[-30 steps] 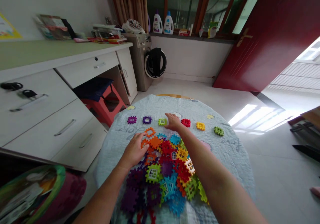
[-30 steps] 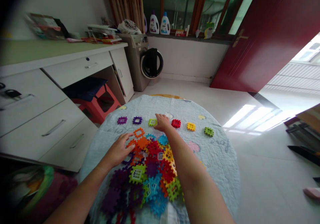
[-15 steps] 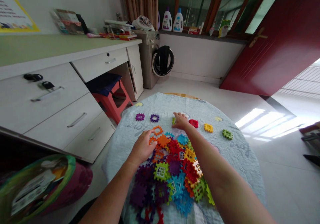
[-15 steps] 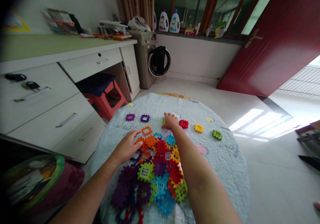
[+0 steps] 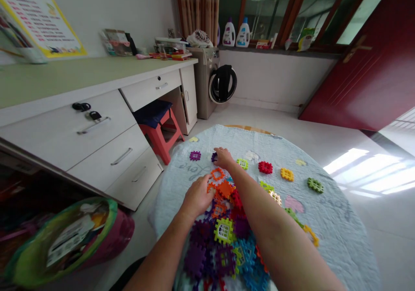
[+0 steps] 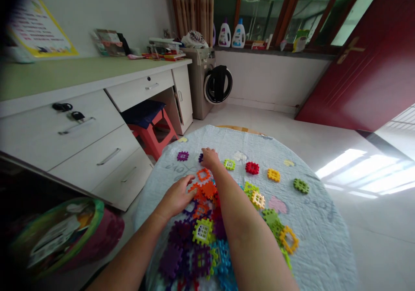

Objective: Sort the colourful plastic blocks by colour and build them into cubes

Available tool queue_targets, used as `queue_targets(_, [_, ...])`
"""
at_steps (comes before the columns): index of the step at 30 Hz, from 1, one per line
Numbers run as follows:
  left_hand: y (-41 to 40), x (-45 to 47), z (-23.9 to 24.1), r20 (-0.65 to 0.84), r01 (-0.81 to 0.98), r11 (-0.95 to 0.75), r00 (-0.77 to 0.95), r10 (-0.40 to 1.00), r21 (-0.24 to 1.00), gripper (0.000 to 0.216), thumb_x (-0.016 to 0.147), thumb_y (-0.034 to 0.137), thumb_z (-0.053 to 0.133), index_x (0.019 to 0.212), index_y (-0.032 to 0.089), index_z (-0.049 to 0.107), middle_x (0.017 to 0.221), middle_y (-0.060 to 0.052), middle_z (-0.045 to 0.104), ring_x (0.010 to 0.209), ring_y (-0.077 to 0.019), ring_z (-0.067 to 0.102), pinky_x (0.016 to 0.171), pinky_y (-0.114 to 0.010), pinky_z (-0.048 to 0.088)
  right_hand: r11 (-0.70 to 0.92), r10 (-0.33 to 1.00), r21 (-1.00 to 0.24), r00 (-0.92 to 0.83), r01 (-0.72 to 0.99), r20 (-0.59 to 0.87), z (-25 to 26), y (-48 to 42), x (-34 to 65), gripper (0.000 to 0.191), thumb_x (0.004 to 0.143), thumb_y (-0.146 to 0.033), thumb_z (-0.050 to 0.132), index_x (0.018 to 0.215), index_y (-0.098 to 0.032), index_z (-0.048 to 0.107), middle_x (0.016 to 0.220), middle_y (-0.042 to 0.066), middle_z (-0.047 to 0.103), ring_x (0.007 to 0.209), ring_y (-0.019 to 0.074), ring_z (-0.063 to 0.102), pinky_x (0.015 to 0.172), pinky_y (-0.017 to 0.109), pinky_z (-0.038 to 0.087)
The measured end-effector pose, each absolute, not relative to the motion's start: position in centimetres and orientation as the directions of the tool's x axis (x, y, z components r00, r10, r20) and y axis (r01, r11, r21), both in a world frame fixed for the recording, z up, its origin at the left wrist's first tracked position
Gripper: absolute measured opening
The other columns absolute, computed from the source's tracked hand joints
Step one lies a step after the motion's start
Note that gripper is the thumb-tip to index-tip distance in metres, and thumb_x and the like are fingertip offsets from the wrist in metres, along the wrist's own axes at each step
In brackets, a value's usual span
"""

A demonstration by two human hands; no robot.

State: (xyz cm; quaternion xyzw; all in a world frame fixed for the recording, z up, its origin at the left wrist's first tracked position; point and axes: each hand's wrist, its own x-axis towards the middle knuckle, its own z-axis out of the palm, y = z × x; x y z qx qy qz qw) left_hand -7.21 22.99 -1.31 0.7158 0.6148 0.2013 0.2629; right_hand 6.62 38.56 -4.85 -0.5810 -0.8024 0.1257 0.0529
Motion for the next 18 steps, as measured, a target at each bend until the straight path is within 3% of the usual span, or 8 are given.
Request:
queue_targets(8, [23.9, -9.9, -2.3, -0.069, 0.876, -0.108, 0.159, 0.985, 0.470, 0.043, 0.075, 0.012, 0.048, 0.117, 0.018, 0.058, 0.119, -0.014, 0.062, 0.111, -0.0250, 0.058, 0.096, -0.034, 0.042, 0.240, 0.964, -0.306, -0.264, 0.921, -0.040, -4.5, 37.4, 9.1, 0.073, 0.073, -0.031, 0.066, 0.139, -0.016, 0.036, 0.135, 0.015, 0.048, 0.120, 0.0292, 0.047, 0.097, 0.039, 0.039])
queue_targets(13, [24.8, -11.9, -2.9, -0.128, 0.907, -0.075, 0.140, 0.982, 0.413, 0.044, 0.075, 0.012, 0.048, 0.118, 0.016, 0.058, 0.120, -0.015, 0.061, 0.113, -0.0263, 0.057, 0.096, -0.035, 0.041, 0.237, 0.971, -0.475, -0.209, 0.848, 0.113, -2.7, 34.1, 12.0, 0.064, 0.076, -0.026, 0.061, 0.135, -0.015, 0.040, 0.133, 0.016, 0.049, 0.124, 0.0274, 0.045, 0.103, 0.042, 0.035])
queue_targets(18, [28.3, -12.2, -3.0, -0.026, 0.928, -0.063, 0.078, 0.997, 0.367, 0.048, 0.076, 0.014, 0.050, 0.124, 0.013, 0.052, 0.131, -0.018, 0.050, 0.117, -0.0274, 0.052, 0.097, -0.036, 0.040, 0.230, 0.973, -0.644, -0.150, 0.729, 0.177, 0.1, 25.5, 16.6, 0.052, 0.078, -0.028, 0.057, 0.128, -0.020, 0.048, 0.124, 0.013, 0.056, 0.110, 0.0255, 0.057, 0.091, 0.042, 0.048])
